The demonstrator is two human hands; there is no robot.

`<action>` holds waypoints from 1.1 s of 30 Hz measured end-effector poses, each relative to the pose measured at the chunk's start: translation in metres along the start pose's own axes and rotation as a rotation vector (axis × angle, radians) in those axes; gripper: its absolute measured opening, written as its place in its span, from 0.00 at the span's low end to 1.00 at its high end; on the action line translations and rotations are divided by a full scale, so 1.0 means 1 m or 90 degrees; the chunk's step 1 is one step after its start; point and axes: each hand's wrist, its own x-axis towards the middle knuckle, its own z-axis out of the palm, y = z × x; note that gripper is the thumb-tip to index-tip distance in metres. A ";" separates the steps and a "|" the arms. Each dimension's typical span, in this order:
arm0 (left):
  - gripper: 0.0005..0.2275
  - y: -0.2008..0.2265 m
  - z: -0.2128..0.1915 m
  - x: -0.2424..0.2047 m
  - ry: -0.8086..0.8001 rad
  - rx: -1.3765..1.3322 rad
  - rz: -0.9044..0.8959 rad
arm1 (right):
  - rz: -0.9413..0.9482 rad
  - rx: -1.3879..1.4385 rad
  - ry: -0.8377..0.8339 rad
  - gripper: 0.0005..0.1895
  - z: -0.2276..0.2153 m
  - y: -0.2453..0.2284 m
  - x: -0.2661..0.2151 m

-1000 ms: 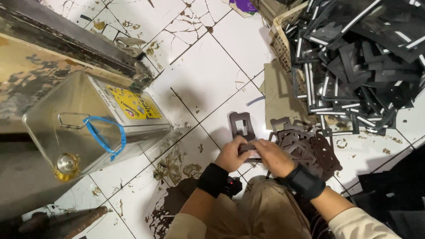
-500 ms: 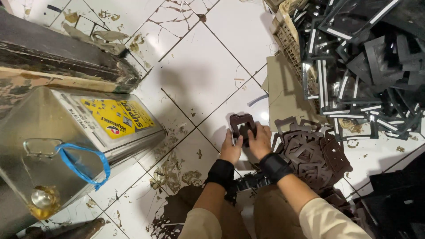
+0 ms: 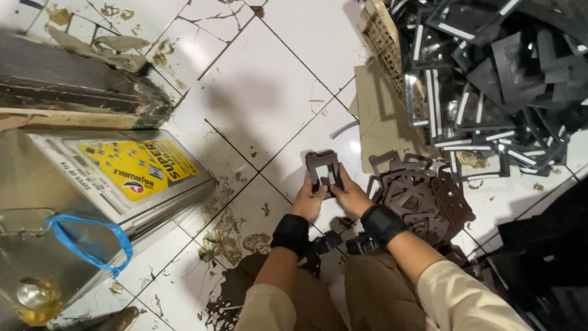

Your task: Sorting and stacking die-cut leather frames from a pile of scraps on the workshop floor

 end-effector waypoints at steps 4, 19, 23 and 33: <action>0.35 -0.042 -0.007 0.008 0.016 0.004 0.006 | -0.084 -0.008 0.074 0.45 -0.041 0.009 -0.024; 0.22 -0.076 0.024 -0.053 0.133 -0.072 0.139 | -0.004 -0.706 0.112 0.58 -0.125 0.157 -0.073; 0.22 -0.082 0.033 -0.067 0.139 -0.040 0.144 | -0.015 -0.675 0.107 0.52 -0.130 0.130 -0.091; 0.23 -0.100 0.047 -0.079 0.120 -0.012 0.117 | 0.158 -0.157 0.254 0.66 -0.204 0.170 -0.121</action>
